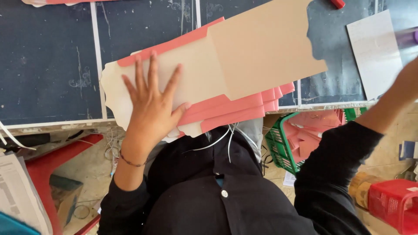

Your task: The person is folding pre-cut paper sheets into folders and stacking them into a green plastic basket in a print shop finishing area.

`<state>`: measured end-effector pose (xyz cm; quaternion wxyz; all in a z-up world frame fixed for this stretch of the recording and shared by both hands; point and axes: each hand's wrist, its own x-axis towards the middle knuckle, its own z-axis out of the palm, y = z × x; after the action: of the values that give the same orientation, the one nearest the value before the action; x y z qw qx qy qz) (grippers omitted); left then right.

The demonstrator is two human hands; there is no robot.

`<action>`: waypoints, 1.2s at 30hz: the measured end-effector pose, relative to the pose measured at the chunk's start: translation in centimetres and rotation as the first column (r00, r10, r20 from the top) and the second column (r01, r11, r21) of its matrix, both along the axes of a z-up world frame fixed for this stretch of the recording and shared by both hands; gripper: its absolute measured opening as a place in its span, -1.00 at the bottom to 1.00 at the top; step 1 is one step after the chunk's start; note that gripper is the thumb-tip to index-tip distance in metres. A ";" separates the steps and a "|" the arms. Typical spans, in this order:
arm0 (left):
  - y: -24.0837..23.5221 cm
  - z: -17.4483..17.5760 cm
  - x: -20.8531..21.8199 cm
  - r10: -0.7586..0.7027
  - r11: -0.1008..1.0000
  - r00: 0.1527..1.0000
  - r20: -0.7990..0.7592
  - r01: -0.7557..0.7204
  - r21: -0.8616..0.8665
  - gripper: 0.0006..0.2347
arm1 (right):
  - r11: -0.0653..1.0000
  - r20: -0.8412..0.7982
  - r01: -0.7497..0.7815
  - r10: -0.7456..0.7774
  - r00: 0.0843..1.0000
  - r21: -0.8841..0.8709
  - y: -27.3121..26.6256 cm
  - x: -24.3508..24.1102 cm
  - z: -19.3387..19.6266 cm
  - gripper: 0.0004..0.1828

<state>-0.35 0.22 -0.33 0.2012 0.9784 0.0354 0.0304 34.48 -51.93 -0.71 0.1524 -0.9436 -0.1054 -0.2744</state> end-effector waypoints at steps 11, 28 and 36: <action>-1.6 -2.3 0.6 0.090 0.996 0.994 -0.057 -0.089 0.028 -0.16 | 0.140 -0.276 0.306 0.842 0.463 0.942 16.1 -9.3 2.6 -0.53; 0.9 0.2 0.2 0.321 0.640 0.942 0.095 -0.142 -0.755 -0.62 | 0.781 -0.129 -0.625 0.619 0.775 -0.008 31.8 -20.3 2.8 -0.68; 1.4 -2.2 -0.4 0.373 0.793 0.902 0.217 -0.189 -0.579 -0.69 | 0.811 -0.052 -0.542 0.545 0.837 -0.220 32.0 -20.8 0.9 -0.67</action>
<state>-0.71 1.66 -2.53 0.4666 0.8455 0.1565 0.2072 13.67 -19.96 0.16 0.1153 -0.8833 -0.4018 -0.2122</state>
